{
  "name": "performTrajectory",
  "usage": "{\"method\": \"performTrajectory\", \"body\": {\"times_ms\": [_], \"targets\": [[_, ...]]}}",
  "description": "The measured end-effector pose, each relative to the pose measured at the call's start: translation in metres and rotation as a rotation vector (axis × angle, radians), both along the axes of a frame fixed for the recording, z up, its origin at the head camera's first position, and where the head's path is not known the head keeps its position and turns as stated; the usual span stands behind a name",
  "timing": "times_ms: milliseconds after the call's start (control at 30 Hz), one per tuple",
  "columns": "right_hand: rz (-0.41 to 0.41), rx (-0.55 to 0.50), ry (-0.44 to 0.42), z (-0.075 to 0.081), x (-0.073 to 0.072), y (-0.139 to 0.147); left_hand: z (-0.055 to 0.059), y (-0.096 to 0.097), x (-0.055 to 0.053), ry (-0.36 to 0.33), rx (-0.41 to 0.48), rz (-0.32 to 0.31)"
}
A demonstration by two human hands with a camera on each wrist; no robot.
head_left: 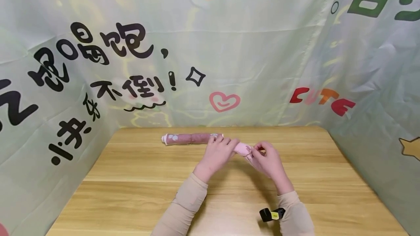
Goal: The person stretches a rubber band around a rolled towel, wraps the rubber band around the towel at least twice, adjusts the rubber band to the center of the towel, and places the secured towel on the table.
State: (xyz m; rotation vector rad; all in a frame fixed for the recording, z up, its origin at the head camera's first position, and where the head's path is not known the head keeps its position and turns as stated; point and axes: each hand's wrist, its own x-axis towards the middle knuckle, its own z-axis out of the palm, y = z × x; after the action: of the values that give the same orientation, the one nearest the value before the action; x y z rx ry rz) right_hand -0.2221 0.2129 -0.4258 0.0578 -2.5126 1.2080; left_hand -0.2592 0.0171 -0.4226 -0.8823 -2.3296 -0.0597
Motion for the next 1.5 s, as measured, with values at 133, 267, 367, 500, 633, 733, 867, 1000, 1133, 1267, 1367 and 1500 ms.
{"method": "performTrajectory", "body": {"times_ms": [133,267,367,500,633,733,867,1000,1133,1267,1367,1500], "targets": [[0.019,-0.061,0.072,0.000,0.001,-0.002,0.003,0.001,0.002,-0.043,-0.017,0.013],[0.080,-0.053,0.119,0.000,0.003,-0.005,0.004,0.001,0.002,-0.108,-0.050,0.042],[0.104,0.014,0.148,-0.002,0.003,-0.007,0.005,0.001,0.001,-0.142,-0.071,0.061],[0.056,0.146,0.160,-0.005,0.003,-0.009,0.006,0.001,0.000,-0.181,-0.081,0.061],[-0.004,0.257,0.131,-0.005,0.004,-0.009,0.007,0.002,0.000,-0.237,-0.073,0.028],[-0.022,0.292,0.131,-0.003,0.006,-0.009,0.007,0.002,0.000,-0.267,-0.059,-0.001],[-0.020,0.297,0.134,0.000,0.006,-0.009,0.009,0.002,0.000,-0.304,-0.030,-0.039],[-0.031,0.298,0.132,0.000,0.005,-0.010,0.011,0.001,0.001,-0.362,-0.006,-0.070],[-0.076,0.302,0.158,-0.001,0.005,-0.013,0.012,0.001,0.001,-0.403,-0.004,-0.088],[-0.181,0.305,0.180,-0.004,0.005,-0.012,0.013,0.003,0.002,-0.388,-0.012,-0.124],[-0.226,0.299,0.203,-0.006,0.004,-0.009,0.014,0.003,0.003,-0.377,-0.002,-0.144],[-0.114,0.244,0.245,-0.005,0.003,0.000,0.014,0.000,0.001,-0.381,0.034,-0.128]]}}
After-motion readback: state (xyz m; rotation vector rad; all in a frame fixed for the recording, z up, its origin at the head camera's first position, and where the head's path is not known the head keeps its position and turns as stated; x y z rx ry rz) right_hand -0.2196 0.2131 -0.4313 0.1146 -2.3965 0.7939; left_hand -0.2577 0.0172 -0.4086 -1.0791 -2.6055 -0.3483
